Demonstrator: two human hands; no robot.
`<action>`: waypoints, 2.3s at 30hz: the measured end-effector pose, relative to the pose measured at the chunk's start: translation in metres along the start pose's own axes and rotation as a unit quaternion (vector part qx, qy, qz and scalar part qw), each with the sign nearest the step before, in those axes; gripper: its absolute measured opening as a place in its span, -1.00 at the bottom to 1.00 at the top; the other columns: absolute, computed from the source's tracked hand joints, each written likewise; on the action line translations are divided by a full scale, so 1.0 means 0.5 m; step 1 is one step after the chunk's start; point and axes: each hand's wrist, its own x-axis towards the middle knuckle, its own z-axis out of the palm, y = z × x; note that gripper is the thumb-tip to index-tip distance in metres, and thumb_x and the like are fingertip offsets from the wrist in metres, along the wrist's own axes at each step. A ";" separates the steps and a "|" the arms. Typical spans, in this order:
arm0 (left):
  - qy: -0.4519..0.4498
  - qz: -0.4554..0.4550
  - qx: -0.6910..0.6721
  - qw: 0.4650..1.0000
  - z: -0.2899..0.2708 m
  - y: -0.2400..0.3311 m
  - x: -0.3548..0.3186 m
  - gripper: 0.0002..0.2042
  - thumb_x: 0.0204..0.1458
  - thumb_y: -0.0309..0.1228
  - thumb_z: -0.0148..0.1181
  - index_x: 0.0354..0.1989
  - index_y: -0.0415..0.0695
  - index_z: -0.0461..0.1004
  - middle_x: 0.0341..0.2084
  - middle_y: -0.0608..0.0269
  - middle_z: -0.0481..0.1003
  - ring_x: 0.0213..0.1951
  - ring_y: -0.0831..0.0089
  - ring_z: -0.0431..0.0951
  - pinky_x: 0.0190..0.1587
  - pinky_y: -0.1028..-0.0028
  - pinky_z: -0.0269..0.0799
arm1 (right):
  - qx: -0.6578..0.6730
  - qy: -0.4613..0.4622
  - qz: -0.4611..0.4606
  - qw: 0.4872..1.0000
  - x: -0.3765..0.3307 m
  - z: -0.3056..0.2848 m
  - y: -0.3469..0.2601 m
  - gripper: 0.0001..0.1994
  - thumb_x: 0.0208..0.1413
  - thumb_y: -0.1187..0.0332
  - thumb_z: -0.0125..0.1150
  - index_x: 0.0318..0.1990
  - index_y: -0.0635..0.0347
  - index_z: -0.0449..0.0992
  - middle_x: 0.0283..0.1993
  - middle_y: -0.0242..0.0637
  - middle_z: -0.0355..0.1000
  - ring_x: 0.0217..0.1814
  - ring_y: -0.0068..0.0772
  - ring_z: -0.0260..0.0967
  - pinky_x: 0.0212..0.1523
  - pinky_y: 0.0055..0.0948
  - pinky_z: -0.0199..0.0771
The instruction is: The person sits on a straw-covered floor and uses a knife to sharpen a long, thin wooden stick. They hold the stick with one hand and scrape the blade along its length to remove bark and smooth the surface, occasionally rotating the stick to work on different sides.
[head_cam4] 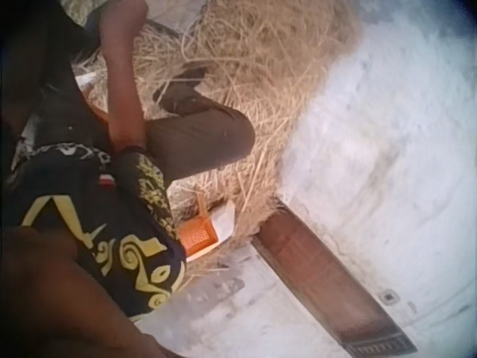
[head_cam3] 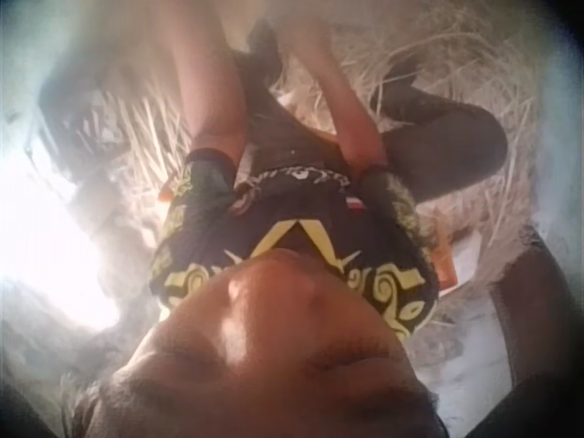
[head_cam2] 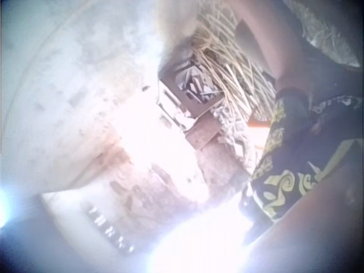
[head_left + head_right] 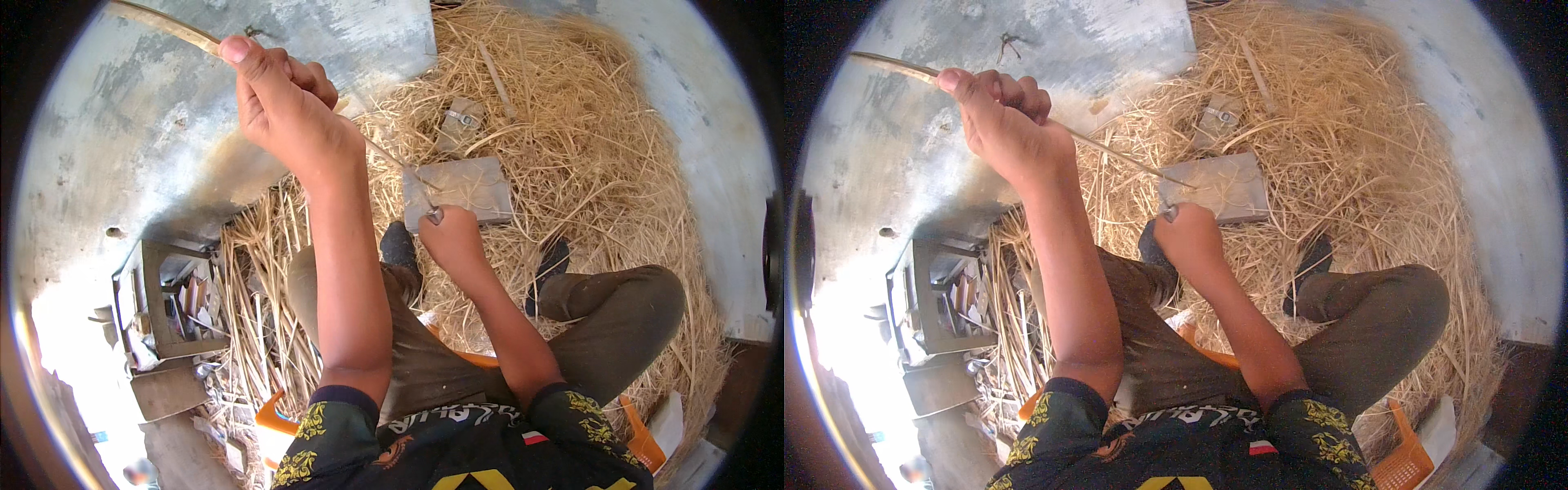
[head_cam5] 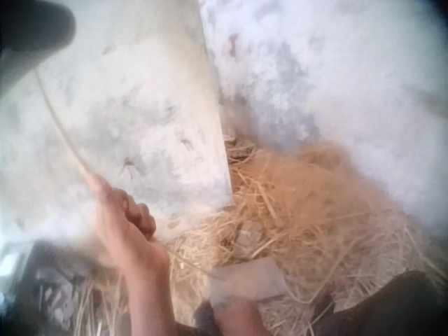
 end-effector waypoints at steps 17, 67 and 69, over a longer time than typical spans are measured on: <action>0.000 0.018 0.012 1.000 0.007 0.003 -0.016 -0.47 0.21 0.13 0.07 -0.57 0.02 0.08 -0.67 0.48 0.00 -0.67 0.63 -0.05 -0.64 0.51 -0.19 | -0.072 0.021 0.043 0.996 0.034 0.054 0.169 -0.67 0.00 0.22 0.20 -0.37 0.42 0.58 -0.39 0.21 0.51 -0.24 0.22 0.52 -0.18 -0.02 0.52; -0.235 -0.178 -0.208 0.933 0.000 -0.002 -0.018 -0.41 0.19 0.28 -0.10 -0.64 0.04 0.06 -0.77 0.55 -0.14 -0.69 0.60 -0.25 -0.62 0.52 -0.25 | 0.023 0.084 0.057 0.995 0.066 0.096 0.235 -0.67 -0.07 0.25 0.19 -0.43 0.46 0.53 -0.49 0.11 0.51 -0.41 0.10 0.53 -0.31 -0.10 0.45; -0.229 -0.180 -0.180 0.940 -0.008 0.004 -0.014 -0.38 0.13 0.34 -0.06 -0.63 0.04 0.06 -0.78 0.56 -0.13 -0.69 0.61 -0.25 -0.62 0.52 -0.25 | 0.033 0.054 0.022 0.998 0.037 0.065 0.122 -0.68 -0.07 0.24 0.19 -0.43 0.45 0.54 -0.48 0.10 0.51 -0.41 0.11 0.53 -0.32 -0.10 0.46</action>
